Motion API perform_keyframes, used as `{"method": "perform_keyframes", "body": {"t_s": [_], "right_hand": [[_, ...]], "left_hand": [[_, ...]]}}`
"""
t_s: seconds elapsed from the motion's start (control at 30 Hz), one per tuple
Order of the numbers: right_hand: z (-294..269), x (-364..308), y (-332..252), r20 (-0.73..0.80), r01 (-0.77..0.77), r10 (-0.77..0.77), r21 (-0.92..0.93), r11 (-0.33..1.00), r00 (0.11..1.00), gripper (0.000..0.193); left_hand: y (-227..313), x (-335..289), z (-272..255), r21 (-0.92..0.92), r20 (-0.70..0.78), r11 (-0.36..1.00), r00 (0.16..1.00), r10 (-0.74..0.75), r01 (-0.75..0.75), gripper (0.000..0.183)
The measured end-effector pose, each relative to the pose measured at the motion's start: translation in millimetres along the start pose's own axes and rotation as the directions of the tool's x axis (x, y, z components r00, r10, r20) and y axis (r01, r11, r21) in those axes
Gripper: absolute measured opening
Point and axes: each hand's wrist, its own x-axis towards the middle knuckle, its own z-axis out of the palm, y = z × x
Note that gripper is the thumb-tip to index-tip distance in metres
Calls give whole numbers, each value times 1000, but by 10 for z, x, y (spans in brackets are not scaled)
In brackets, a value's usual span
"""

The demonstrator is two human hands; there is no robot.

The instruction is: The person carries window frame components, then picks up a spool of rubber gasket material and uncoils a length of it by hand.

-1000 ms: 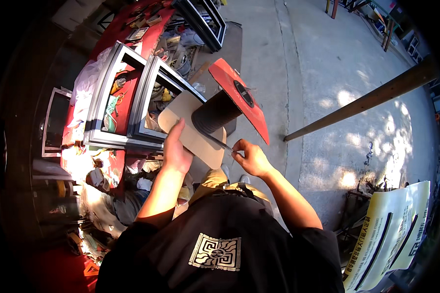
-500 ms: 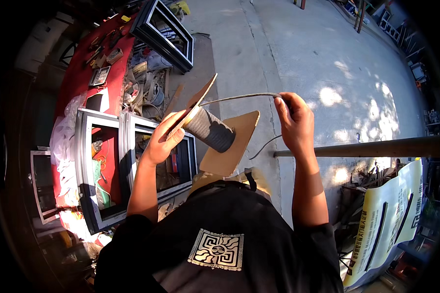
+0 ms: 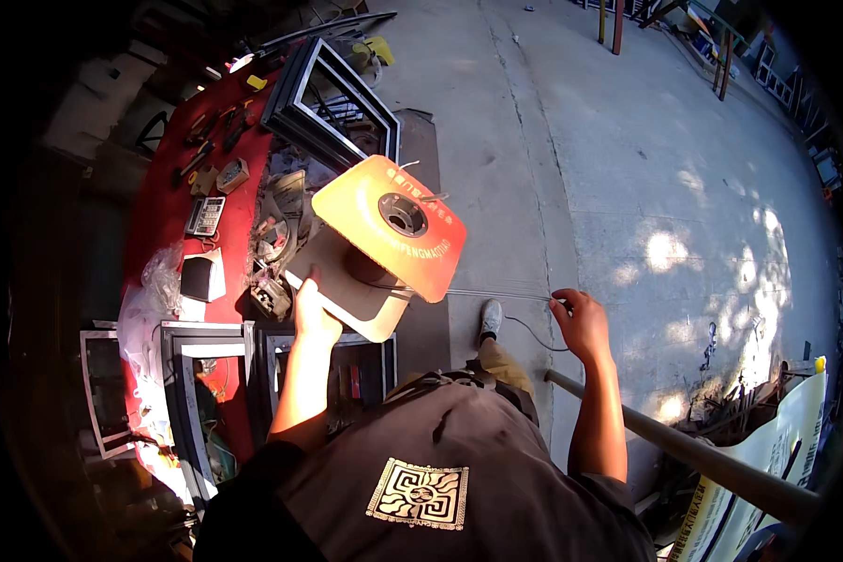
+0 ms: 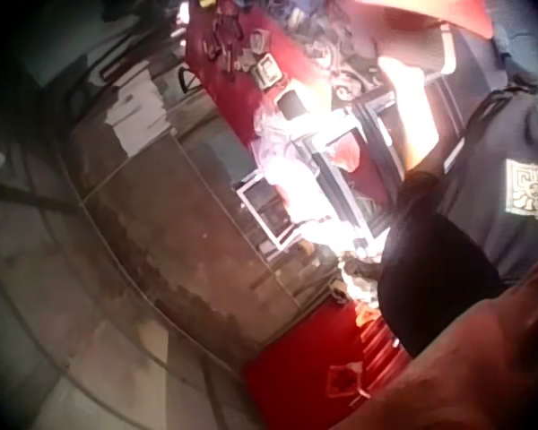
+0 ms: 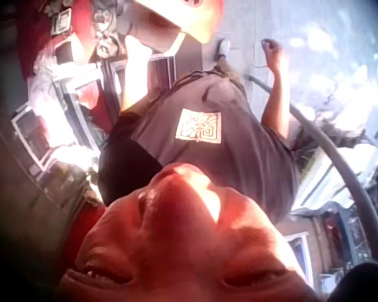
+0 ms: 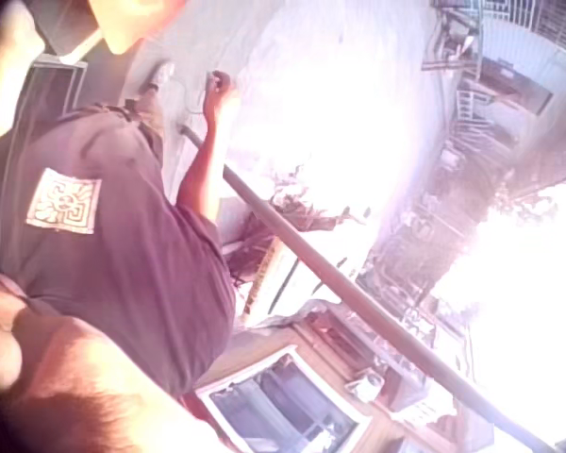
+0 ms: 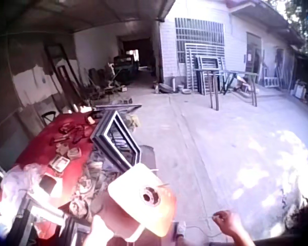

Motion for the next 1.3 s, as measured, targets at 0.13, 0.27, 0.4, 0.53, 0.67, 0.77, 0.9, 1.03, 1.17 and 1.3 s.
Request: {"method": "perform_keyframes", "body": {"t_s": [0.13, 0.27, 0.4, 0.53, 0.67, 0.77, 0.9, 1.03, 1.17, 1.3], "right_hand": [[-52, 810, -248, 408, 191, -162, -30, 981, 898, 24], [-205, 1627, -571, 656, 376, -381, 157, 913, 652, 26], [-392, 2547, -937, 676, -118, -369, 560, 820, 638, 32], [-422, 3481, -1129, 406, -201, -336, 839, 505, 850, 25], [-383, 4381, -1140, 272, -122, -308, 895, 429, 912, 18], [-405, 4948, -1186, 217, -150, -156, 923, 354, 964, 16], [-534, 5654, -1312, 109, -100, -24, 962, 253, 994, 17], [-693, 6301, -1577, 16, -27, 65, 984, 174, 998, 18], [-833, 7127, -1742, -6, 7, -4, 989, 147, 1000, 22], [-932, 8066, -2058, 8, 29, -148, 969, 246, 989, 26]], "left_hand": [[-406, 1008, -543, 107, -230, 990, 966, 119, -96, 43], [-616, 1390, -95, 441, -405, 884, 845, 349, -154, 70], [-690, 1889, 90, 668, -360, 737, 822, 442, -104, 72], [-562, 2503, 555, 713, -185, 681, 892, 412, -167, 61], [-546, 3511, 669, 822, 25, 525, 936, 351, -219, 61], [-274, 4107, 1103, 929, 319, 83, 895, 312, -361, 55], [173, 4868, 1565, 839, 528, 25, 825, 202, -543, 59], [638, 5511, 1926, 863, 506, -61, 855, 117, -502, 65], [988, 6217, 2341, 840, 529, -260, 825, 200, -476, 66], [1005, 7062, 2429, 881, 471, -203, 837, 279, -427, 61]]}}
